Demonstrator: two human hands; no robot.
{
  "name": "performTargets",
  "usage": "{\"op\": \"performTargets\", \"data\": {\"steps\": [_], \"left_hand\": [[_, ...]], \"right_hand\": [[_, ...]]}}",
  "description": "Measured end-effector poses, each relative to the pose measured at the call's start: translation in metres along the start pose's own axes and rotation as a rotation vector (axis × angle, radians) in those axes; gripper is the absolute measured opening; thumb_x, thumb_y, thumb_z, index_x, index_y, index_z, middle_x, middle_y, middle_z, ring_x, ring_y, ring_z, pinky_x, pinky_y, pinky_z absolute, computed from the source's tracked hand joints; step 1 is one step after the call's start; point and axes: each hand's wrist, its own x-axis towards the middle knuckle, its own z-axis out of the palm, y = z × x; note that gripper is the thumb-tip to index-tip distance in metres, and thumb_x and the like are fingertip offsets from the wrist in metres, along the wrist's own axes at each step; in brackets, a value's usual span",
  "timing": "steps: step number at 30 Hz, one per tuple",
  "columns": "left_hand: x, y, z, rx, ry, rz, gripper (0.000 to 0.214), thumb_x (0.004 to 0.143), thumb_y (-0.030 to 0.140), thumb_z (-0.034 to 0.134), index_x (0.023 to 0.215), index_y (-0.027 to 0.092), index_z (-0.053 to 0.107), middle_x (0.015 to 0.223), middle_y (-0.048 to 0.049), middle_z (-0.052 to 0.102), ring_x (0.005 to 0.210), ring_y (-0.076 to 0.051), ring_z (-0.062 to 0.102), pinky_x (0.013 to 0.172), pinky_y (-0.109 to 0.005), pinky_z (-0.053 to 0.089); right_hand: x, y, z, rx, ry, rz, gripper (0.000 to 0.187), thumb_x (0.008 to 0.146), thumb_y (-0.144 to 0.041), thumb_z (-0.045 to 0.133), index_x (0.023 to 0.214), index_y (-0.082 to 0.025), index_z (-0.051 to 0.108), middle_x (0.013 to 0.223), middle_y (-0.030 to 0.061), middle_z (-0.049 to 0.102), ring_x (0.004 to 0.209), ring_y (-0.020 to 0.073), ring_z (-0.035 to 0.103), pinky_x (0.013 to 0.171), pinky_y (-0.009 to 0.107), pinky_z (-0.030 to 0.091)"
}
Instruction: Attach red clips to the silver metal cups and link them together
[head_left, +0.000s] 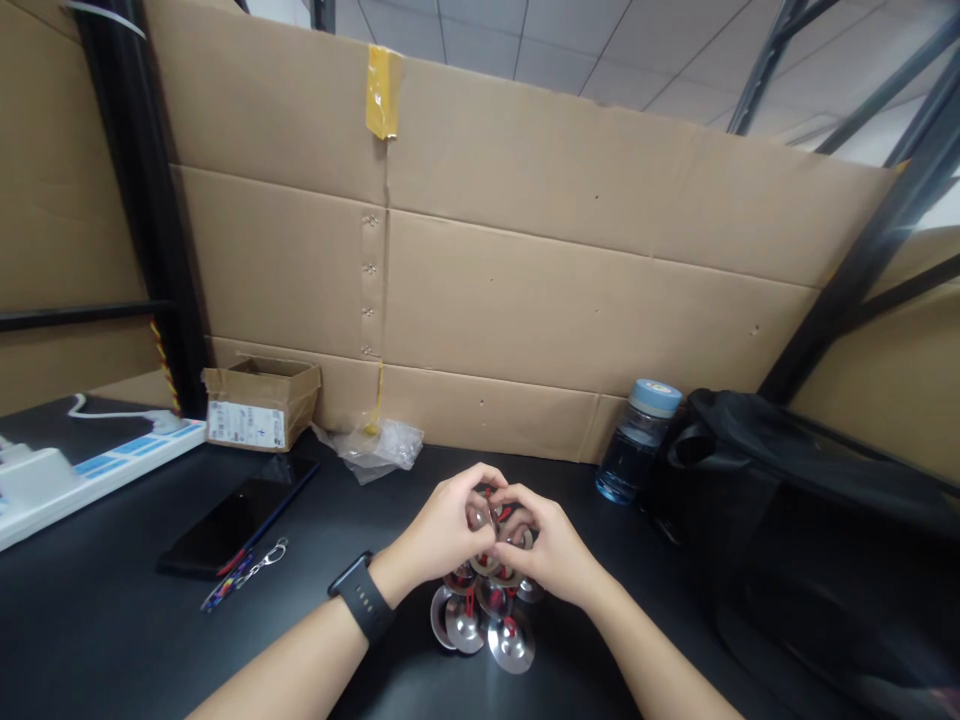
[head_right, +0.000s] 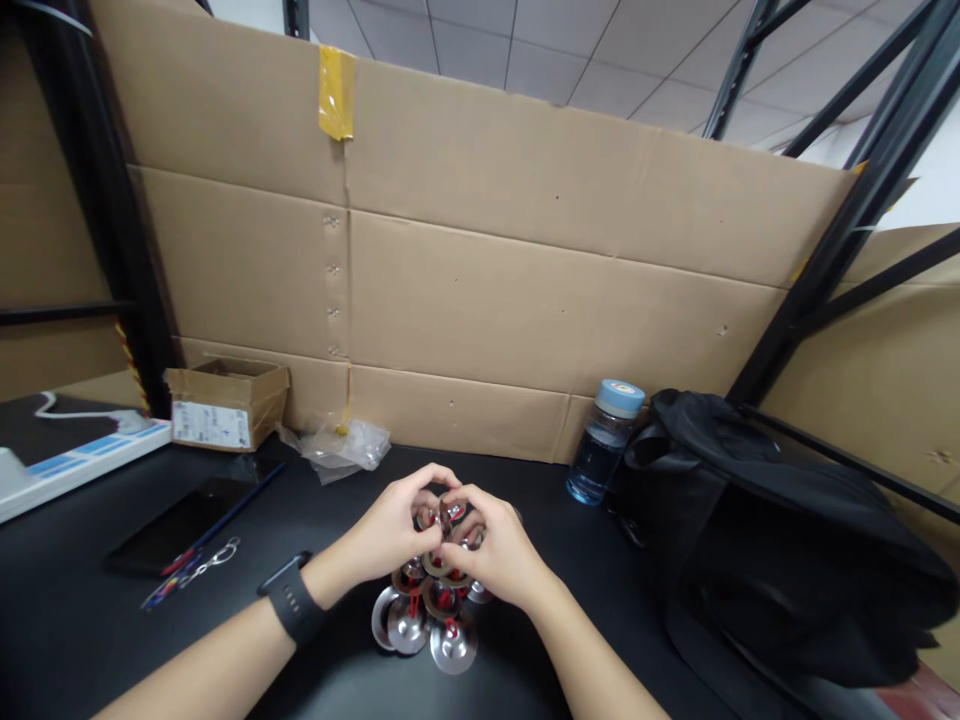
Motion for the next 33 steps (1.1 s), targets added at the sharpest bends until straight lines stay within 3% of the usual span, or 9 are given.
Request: {"op": "performTargets", "data": {"steps": [7,17,23,27,33], "left_hand": [[0.000,0.004,-0.001,0.029,0.015,0.009,0.050,0.066,0.003,0.056,0.114,0.019,0.058,0.076,0.0045,0.064,0.063,-0.011,0.062,0.058,-0.020,0.045],[0.003,-0.007,-0.005,0.178,0.033,0.073,0.043,0.068,0.006,0.061,0.109,0.021,0.062,0.078,0.0045,0.065,0.066,-0.011,0.061,0.060,-0.020,0.046],[0.008,-0.022,-0.032,0.465,0.059,0.125,0.041,0.069,0.003,0.058,0.106,0.020,0.066,0.100,-0.0024,0.067,0.074,-0.013,0.063,0.069,-0.023,0.048],[0.010,-0.034,-0.057,0.695,0.023,0.015,0.029,0.071,0.002,0.056,0.090,0.016,0.074,0.091,-0.0060,0.071,0.081,-0.019,0.065,0.077,-0.029,0.048],[0.007,-0.051,-0.067,0.654,-0.108,-0.075,0.029,0.066,0.001,0.058,0.083,0.016,0.077,0.076,-0.0028,0.074,0.070,-0.016,0.069,0.065,-0.022,0.049]], "right_hand": [[0.000,0.003,-0.002,-0.006,-0.011,-0.042,0.053,0.075,-0.014,0.076,0.126,-0.026,0.065,0.117,0.0053,0.069,0.075,0.0148,0.070,0.068,0.027,0.056],[0.003,0.013,-0.013,-0.024,0.016,-0.001,0.044,0.077,-0.029,0.082,0.119,-0.025,0.068,0.104,0.0040,0.064,0.071,0.0147,0.068,0.063,0.027,0.055],[0.006,0.031,-0.035,-0.164,0.124,0.062,0.044,0.078,-0.036,0.081,0.119,-0.025,0.068,0.105,0.0041,0.066,0.068,0.0139,0.066,0.061,0.027,0.052],[0.005,0.050,-0.060,-0.407,0.213,0.104,0.042,0.076,-0.036,0.080,0.115,-0.023,0.071,0.097,0.0043,0.067,0.076,0.0180,0.063,0.072,0.031,0.052],[0.000,0.080,-0.081,-0.571,0.155,0.254,0.038,0.071,-0.035,0.081,0.105,-0.020,0.073,0.089,0.0043,0.066,0.077,0.0200,0.061,0.074,0.032,0.048]]}}
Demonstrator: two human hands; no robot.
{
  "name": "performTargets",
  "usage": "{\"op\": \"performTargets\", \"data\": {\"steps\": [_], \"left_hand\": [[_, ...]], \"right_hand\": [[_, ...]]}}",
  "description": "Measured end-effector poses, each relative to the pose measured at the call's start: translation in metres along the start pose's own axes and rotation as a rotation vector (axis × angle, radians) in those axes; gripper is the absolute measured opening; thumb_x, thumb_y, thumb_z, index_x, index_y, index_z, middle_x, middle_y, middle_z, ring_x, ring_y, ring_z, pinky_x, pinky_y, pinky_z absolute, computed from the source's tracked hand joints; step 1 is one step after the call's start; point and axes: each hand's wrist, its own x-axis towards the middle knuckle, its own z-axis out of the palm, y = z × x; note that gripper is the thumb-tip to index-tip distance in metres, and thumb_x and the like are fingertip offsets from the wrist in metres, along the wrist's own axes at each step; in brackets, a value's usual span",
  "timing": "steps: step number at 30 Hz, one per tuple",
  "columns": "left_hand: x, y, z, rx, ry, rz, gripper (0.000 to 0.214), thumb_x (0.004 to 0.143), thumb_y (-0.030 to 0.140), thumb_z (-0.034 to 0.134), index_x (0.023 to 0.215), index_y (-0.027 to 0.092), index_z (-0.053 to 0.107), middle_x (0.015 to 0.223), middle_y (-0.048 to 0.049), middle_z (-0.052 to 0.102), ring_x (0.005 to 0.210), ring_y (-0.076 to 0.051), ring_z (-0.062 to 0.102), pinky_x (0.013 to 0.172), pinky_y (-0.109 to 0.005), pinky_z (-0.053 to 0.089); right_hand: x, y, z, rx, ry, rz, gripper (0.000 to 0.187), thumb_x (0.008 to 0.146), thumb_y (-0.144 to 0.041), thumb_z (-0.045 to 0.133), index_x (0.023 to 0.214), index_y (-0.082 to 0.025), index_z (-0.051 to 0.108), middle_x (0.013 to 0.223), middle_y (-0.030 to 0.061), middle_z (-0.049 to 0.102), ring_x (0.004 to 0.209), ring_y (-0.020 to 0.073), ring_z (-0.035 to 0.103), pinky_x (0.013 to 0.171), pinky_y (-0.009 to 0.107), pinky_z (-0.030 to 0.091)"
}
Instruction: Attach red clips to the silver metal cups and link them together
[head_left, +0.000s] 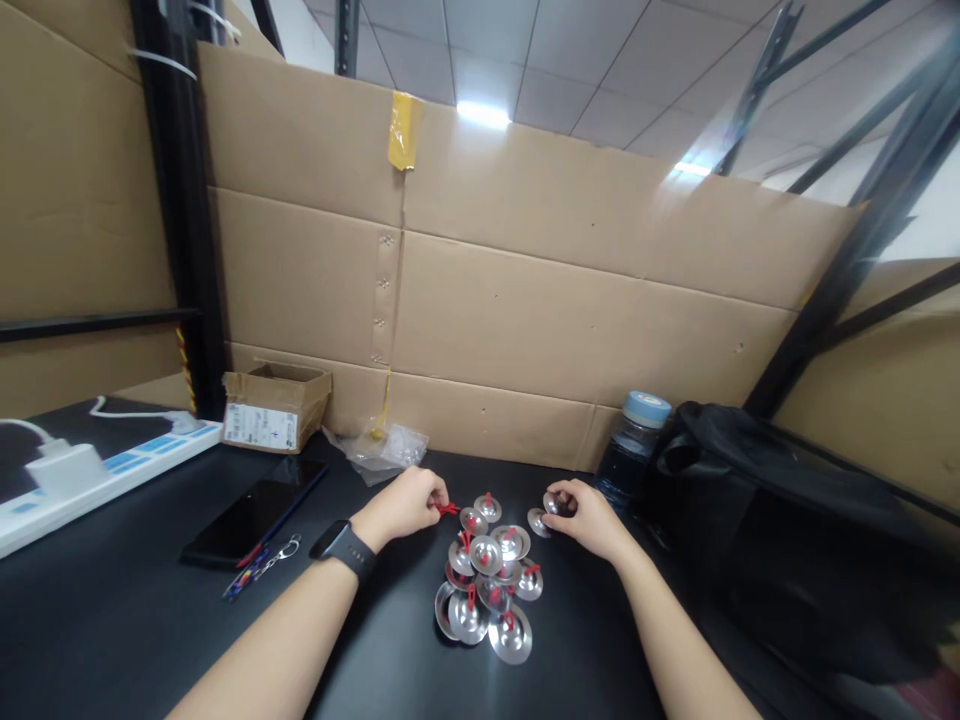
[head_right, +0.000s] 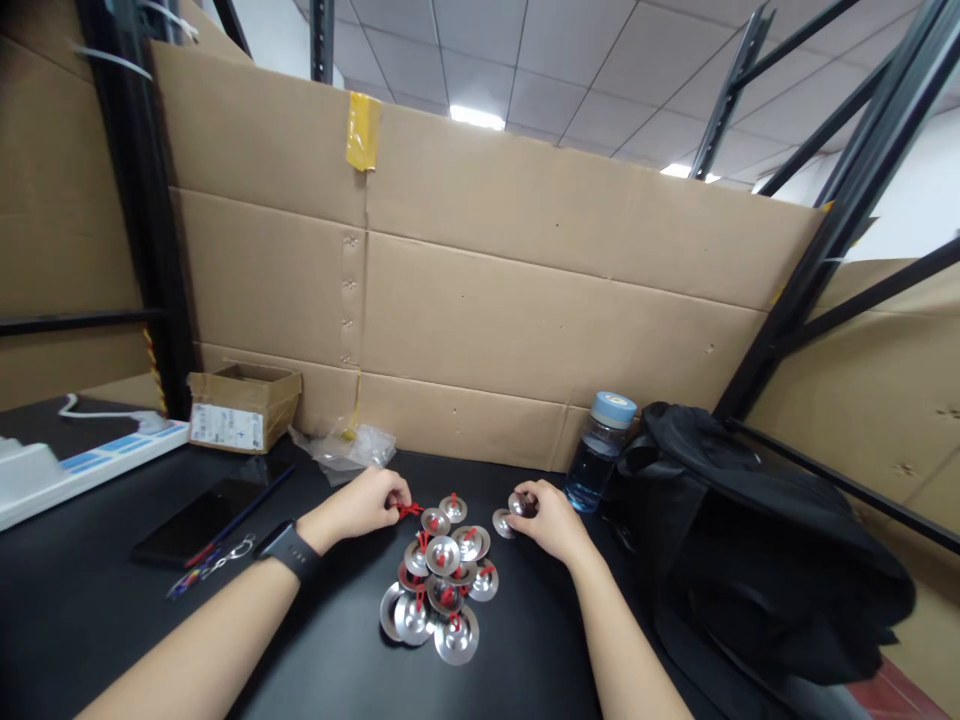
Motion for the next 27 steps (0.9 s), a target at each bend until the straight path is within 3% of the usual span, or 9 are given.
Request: {"op": "performTargets", "data": {"steps": [6,13,20,27], "left_hand": [[0.000,0.003,0.003,0.009,0.003,0.045,0.033,0.066,0.000,0.057,0.087,0.016,0.076,0.084,-0.0041,0.072,0.073,-0.017,0.067,0.067,-0.023,0.050],[-0.003,0.028,0.008,-0.034,0.149,0.184,0.033,0.083,0.009,0.055,0.110,0.022,0.070,0.111,-0.0054,0.068,0.106,-0.021,0.063,0.096,-0.030,0.049],[-0.010,0.054,0.020,0.015,-0.016,0.295,0.042,0.092,0.032,0.063,0.134,0.031,0.063,0.141,-0.0049,0.060,0.125,-0.026,0.059,0.106,-0.038,0.043],[-0.011,0.052,0.033,0.053,-0.085,0.283,0.025,0.089,0.028,0.066,0.113,0.031,0.074,0.117,-0.0029,0.074,0.110,-0.027,0.066,0.096,-0.038,0.045]], "right_hand": [[0.000,0.007,0.006,0.042,-0.011,0.017,0.033,0.072,-0.037,0.078,0.100,-0.020,0.074,0.085,0.0027,0.063,0.075,0.0193,0.060,0.072,0.031,0.046],[0.001,0.003,0.019,0.106,-0.054,-0.010,0.036,0.074,-0.038,0.079,0.104,-0.019,0.075,0.091,0.0046,0.064,0.080,0.0198,0.061,0.076,0.031,0.049],[0.001,0.002,0.022,0.124,-0.125,-0.053,0.040,0.075,-0.040,0.080,0.108,-0.019,0.075,0.097,0.0061,0.066,0.084,0.0205,0.063,0.080,0.032,0.051],[0.001,-0.001,0.020,0.127,-0.144,-0.070,0.037,0.074,-0.034,0.081,0.107,-0.018,0.076,0.098,0.0067,0.066,0.087,0.0207,0.063,0.082,0.033,0.052]]}}
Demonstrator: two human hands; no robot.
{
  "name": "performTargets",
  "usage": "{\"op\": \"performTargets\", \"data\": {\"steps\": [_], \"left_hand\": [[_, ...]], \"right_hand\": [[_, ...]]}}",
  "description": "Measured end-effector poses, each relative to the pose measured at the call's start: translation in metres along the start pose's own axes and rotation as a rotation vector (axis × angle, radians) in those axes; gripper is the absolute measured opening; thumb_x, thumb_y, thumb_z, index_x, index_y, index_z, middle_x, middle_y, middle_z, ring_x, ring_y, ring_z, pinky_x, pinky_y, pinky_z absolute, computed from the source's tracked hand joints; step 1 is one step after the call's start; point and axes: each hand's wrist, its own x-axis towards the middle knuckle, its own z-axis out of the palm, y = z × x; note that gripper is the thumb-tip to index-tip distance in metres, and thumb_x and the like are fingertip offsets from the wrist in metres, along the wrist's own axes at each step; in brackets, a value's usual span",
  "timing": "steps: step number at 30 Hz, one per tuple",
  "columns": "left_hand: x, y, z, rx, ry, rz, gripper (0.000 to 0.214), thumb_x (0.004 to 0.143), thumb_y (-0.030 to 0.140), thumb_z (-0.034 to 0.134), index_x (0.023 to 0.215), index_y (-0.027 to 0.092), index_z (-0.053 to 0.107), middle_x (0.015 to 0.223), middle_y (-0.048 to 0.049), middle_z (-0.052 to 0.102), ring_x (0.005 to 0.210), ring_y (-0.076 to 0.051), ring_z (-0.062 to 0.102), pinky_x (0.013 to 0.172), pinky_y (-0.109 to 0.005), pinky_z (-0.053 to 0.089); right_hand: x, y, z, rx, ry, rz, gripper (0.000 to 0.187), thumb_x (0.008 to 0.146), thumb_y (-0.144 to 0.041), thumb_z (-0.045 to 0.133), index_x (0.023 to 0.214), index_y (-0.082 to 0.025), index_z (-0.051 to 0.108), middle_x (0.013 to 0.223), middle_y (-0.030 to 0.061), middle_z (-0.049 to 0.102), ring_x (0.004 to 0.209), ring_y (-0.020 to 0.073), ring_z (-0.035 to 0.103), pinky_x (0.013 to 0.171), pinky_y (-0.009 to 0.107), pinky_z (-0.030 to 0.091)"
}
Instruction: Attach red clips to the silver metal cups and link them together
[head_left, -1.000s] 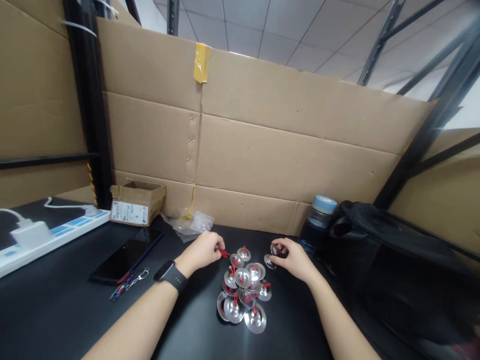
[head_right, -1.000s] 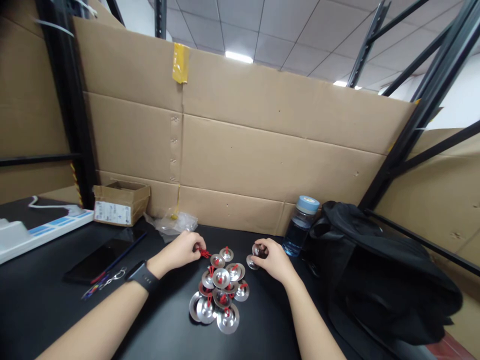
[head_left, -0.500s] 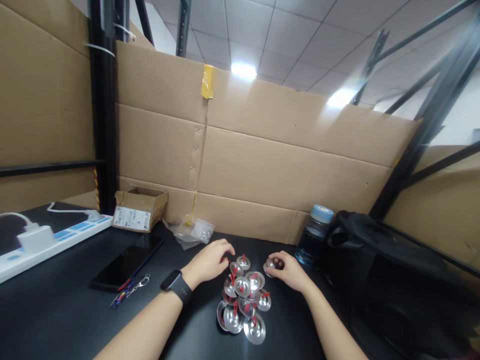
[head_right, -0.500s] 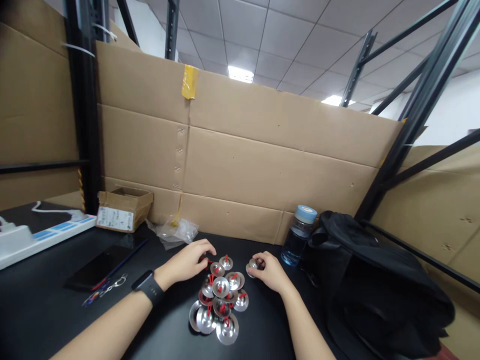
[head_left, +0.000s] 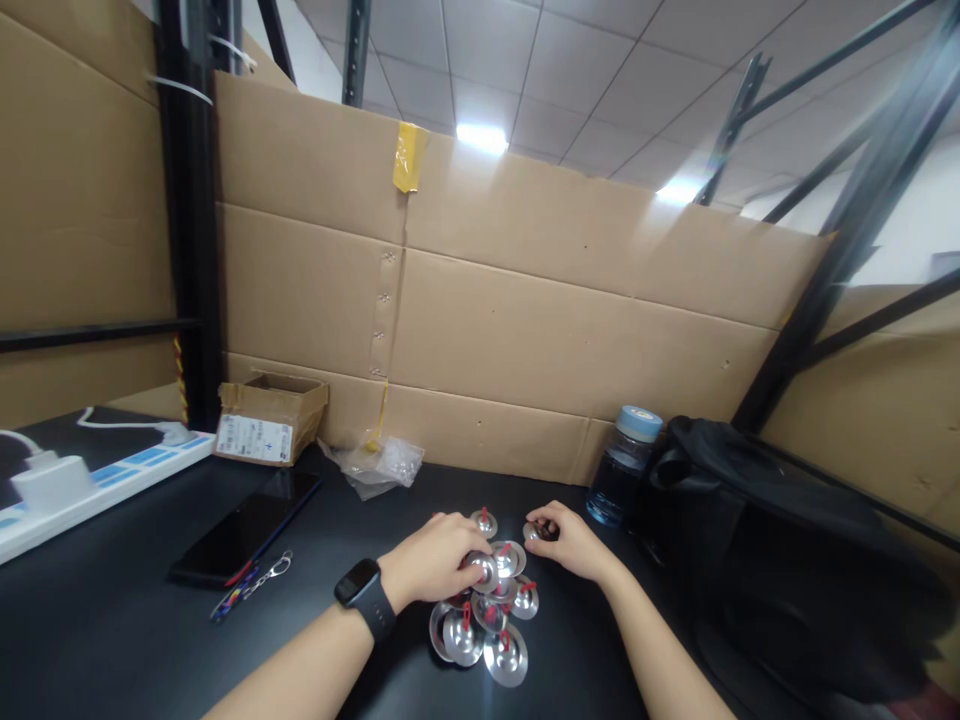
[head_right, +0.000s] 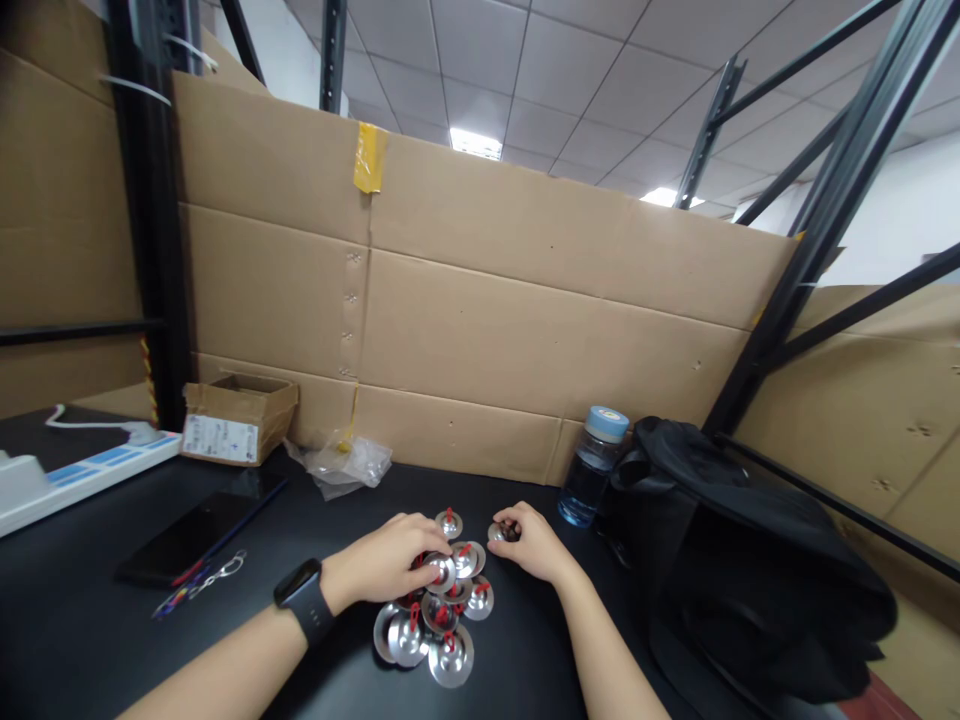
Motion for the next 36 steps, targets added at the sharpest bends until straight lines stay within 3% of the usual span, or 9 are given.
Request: {"op": "performTargets", "data": {"steps": [6,12,23,29,36], "left_hand": [[0.002,0.005,-0.003,-0.005,0.015,-0.005,0.019,0.088,0.022,0.069,0.105,0.030,0.075,0.106,-0.0006,0.075,0.104,-0.024,0.066,0.091,-0.035,0.043],[0.003,0.008,-0.005,-0.030,0.041,-0.026,0.012,0.078,0.030,0.084,0.087,0.028,0.077,0.106,0.0016,0.071,0.105,-0.022,0.062,0.090,-0.032,0.039],[0.002,0.018,-0.007,0.069,0.005,-0.110,0.002,0.087,0.024,0.073,0.085,0.023,0.074,0.101,-0.0028,0.071,0.097,-0.023,0.064,0.085,-0.034,0.042],[0.003,0.020,-0.007,0.117,-0.019,-0.086,0.005,0.090,0.022,0.068,0.086,0.021,0.072,0.104,-0.0045,0.069,0.097,-0.023,0.063,0.083,-0.034,0.042],[0.002,0.015,-0.007,0.156,-0.004,-0.067,0.007,0.093,0.023,0.064,0.087,0.020,0.068,0.102,-0.0048,0.067,0.096,-0.023,0.062,0.082,-0.034,0.041]], "right_hand": [[-0.001,-0.004,-0.002,0.000,-0.019,-0.005,0.035,0.075,-0.031,0.079,0.108,-0.019,0.076,0.099,0.0065,0.065,0.085,0.0195,0.063,0.081,0.033,0.052],[-0.002,-0.005,-0.001,-0.008,-0.017,-0.012,0.035,0.076,-0.030,0.079,0.109,-0.020,0.075,0.099,0.0061,0.064,0.086,0.0195,0.063,0.083,0.033,0.053],[-0.003,-0.004,0.000,-0.009,-0.020,-0.026,0.035,0.077,-0.031,0.077,0.111,-0.023,0.075,0.100,0.0053,0.063,0.091,0.0210,0.063,0.087,0.035,0.052],[-0.003,-0.004,0.001,-0.032,-0.012,-0.022,0.037,0.078,-0.030,0.076,0.114,-0.023,0.072,0.109,0.0081,0.064,0.106,0.0248,0.062,0.099,0.040,0.048],[-0.004,-0.003,0.003,-0.037,-0.009,-0.005,0.045,0.080,-0.034,0.074,0.122,-0.020,0.066,0.114,0.0091,0.063,0.110,0.0258,0.061,0.101,0.041,0.047]]}}
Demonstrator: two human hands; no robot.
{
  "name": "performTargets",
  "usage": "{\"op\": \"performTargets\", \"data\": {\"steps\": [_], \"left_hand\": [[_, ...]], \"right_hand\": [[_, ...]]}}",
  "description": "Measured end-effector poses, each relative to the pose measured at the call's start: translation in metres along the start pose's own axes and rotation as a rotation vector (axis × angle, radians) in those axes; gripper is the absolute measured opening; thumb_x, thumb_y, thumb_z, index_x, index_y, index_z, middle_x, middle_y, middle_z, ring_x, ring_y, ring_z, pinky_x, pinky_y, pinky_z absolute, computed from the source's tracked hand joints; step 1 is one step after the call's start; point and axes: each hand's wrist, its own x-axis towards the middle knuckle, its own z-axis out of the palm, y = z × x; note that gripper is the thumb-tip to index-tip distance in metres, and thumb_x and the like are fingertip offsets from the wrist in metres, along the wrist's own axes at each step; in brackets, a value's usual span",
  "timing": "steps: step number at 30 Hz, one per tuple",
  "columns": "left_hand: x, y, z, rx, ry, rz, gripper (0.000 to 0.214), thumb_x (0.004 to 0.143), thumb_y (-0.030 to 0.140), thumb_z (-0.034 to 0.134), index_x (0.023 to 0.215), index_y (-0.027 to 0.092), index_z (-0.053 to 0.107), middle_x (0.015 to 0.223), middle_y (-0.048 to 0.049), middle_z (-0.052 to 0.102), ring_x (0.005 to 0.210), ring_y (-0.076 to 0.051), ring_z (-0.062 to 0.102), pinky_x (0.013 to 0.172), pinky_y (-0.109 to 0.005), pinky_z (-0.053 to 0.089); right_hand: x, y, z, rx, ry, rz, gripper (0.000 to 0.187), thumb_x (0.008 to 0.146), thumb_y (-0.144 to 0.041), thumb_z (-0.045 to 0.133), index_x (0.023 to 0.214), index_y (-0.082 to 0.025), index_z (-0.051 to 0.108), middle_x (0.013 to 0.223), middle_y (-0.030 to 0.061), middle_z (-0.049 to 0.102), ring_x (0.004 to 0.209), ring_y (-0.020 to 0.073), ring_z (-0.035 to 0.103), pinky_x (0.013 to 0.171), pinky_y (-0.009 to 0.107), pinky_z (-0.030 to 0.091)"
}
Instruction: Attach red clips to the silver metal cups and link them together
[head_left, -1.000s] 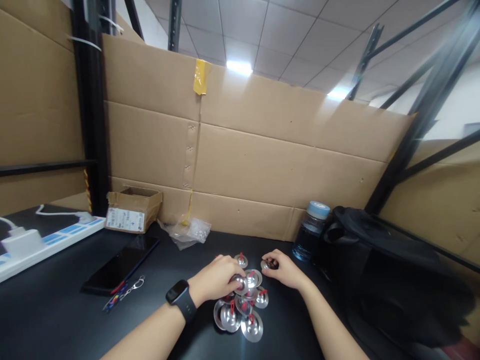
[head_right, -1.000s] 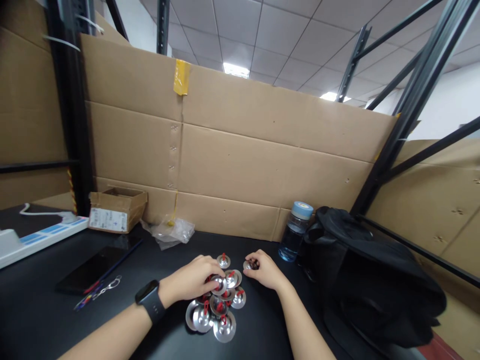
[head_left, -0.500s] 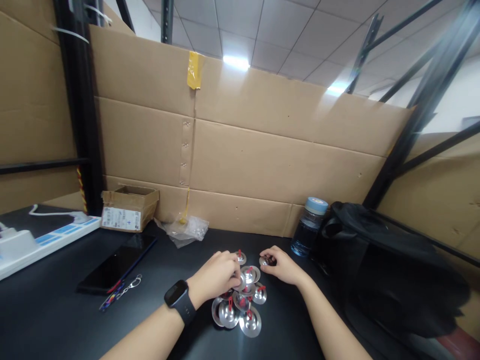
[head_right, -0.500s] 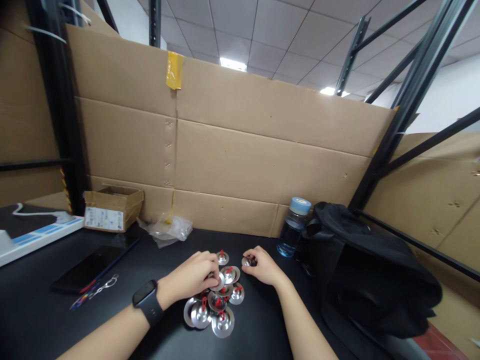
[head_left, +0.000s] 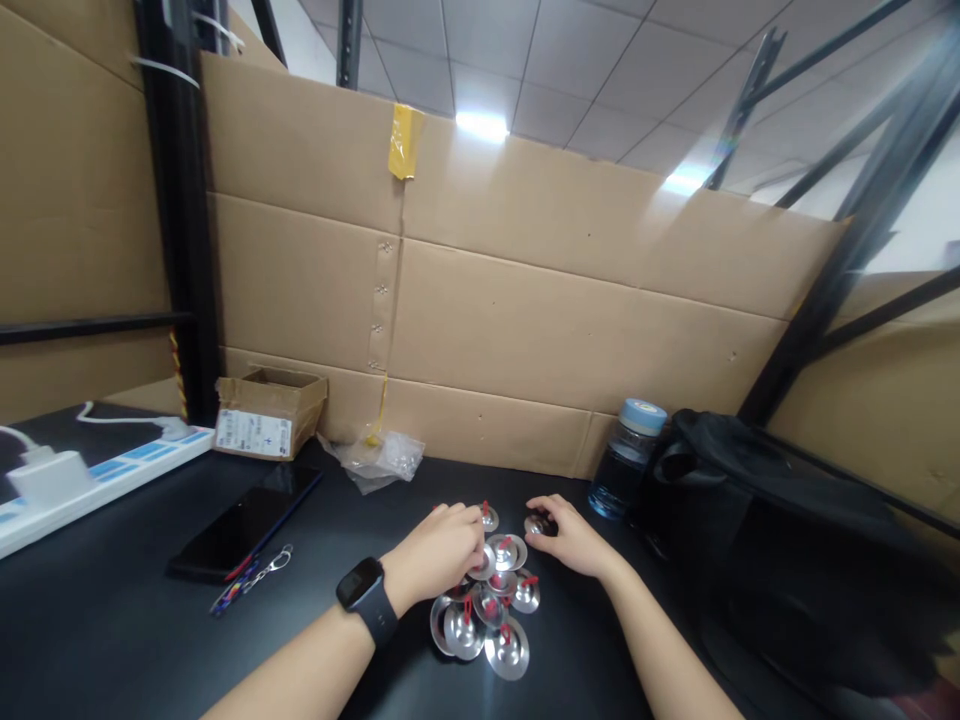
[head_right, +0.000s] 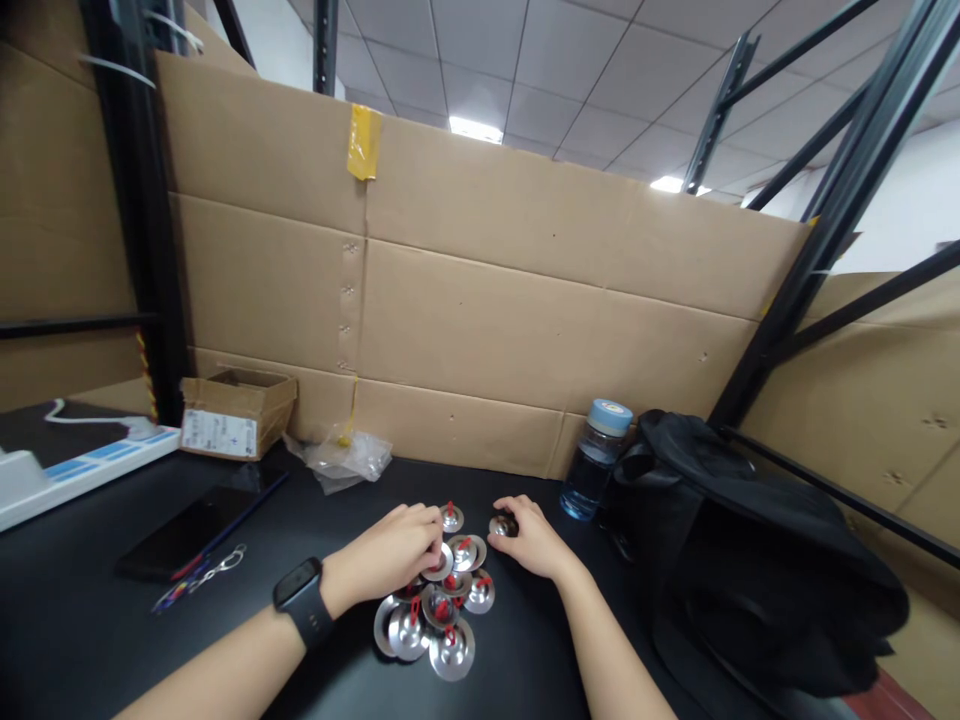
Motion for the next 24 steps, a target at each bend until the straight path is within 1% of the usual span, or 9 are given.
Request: {"op": "performTargets", "data": {"steps": [6,9,13,16,18,19,21,23,24], "left_hand": [[0.000,-0.001,-0.001,-0.002,0.041,0.012,0.012,0.097,0.024,0.058,0.088,0.020,0.063,0.100,-0.0048,0.065,0.094,-0.022,0.060,0.082,-0.034,0.040],[0.000,0.000,-0.004,-0.005,0.071,0.013,0.013,0.099,0.022,0.055,0.089,0.020,0.063,0.103,-0.0051,0.064,0.096,-0.022,0.058,0.083,-0.034,0.039],[0.000,0.003,-0.009,-0.073,0.144,0.024,0.009,0.099,0.022,0.056,0.092,0.021,0.061,0.107,-0.0036,0.063,0.103,-0.022,0.055,0.088,-0.034,0.039],[0.002,0.005,-0.009,-0.169,0.227,-0.005,0.008,0.099,0.022,0.055,0.094,0.022,0.061,0.113,-0.0038,0.061,0.108,-0.022,0.053,0.092,-0.035,0.040],[0.004,0.004,-0.008,-0.257,0.282,-0.042,0.010,0.100,0.022,0.052,0.095,0.022,0.061,0.115,-0.0045,0.060,0.108,-0.022,0.053,0.094,-0.035,0.041],[0.005,0.004,-0.008,-0.305,0.307,-0.059,0.011,0.101,0.023,0.052,0.095,0.022,0.061,0.115,-0.0048,0.060,0.109,-0.022,0.053,0.095,-0.036,0.041],[0.007,0.004,-0.007,-0.401,0.355,-0.082,0.012,0.101,0.023,0.051,0.095,0.022,0.062,0.116,-0.0051,0.060,0.110,-0.021,0.054,0.099,-0.036,0.041],[0.008,0.003,-0.006,-0.489,0.387,-0.093,0.012,0.100,0.022,0.052,0.094,0.021,0.062,0.117,-0.0053,0.060,0.112,-0.021,0.054,0.102,-0.036,0.041],[0.008,0.004,-0.006,-0.531,0.395,-0.096,0.012,0.099,0.022,0.052,0.093,0.021,0.062,0.116,-0.0053,0.060,0.112,-0.021,0.054,0.102,-0.036,0.042]], "right_hand": [[-0.001,-0.003,0.001,-0.003,0.015,-0.013,0.045,0.079,-0.032,0.075,0.122,-0.021,0.065,0.113,0.0087,0.063,0.111,0.0263,0.060,0.102,0.042,0.046],[-0.001,-0.011,0.002,0.022,0.082,-0.023,0.047,0.081,-0.032,0.073,0.125,-0.021,0.063,0.117,0.0097,0.063,0.115,0.0271,0.059,0.103,0.043,0.046],[-0.002,-0.032,0.000,0.090,0.193,-0.073,0.042,0.085,-0.030,0.068,0.126,-0.024,0.061,0.124,0.0091,0.061,0.112,0.0260,0.060,0.099,0.043,0.049],[-0.006,-0.055,-0.002,0.147,0.175,-0.174,0.030,0.089,-0.028,0.065,0.118,-0.025,0.065,0.117,0.0076,0.064,0.102,0.0233,0.062,0.086,0.037,0.053],[-0.009,-0.071,-0.002,0.178,0.146,-0.240,0.028,0.089,-0.025,0.064,0.117,-0.025,0.065,0.111,0.0065,0.065,0.097,0.0216,0.064,0.080,0.033,0.053],[-0.011,-0.078,-0.001,0.193,0.131,-0.269,0.030,0.089,-0.024,0.065,0.119,-0.026,0.065,0.111,0.0064,0.066,0.097,0.0214,0.064,0.079,0.033,0.053],[-0.015,-0.090,0.002,0.231,0.110,-0.307,0.042,0.084,-0.026,0.072,0.125,-0.027,0.062,0.117,0.0068,0.066,0.101,0.0225,0.065,0.080,0.033,0.055],[-0.017,-0.098,0.005,0.282,0.099,-0.308,0.056,0.078,-0.028,0.081,0.129,-0.027,0.059,0.125,0.0073,0.065,0.101,0.0227,0.066,0.083,0.033,0.057],[-0.018,-0.101,0.007,0.309,0.103,-0.297,0.060,0.076,-0.029,0.083,0.131,-0.027,0.058,0.128,0.0074,0.065,0.099,0.0222,0.067,0.083,0.033,0.057]]}}
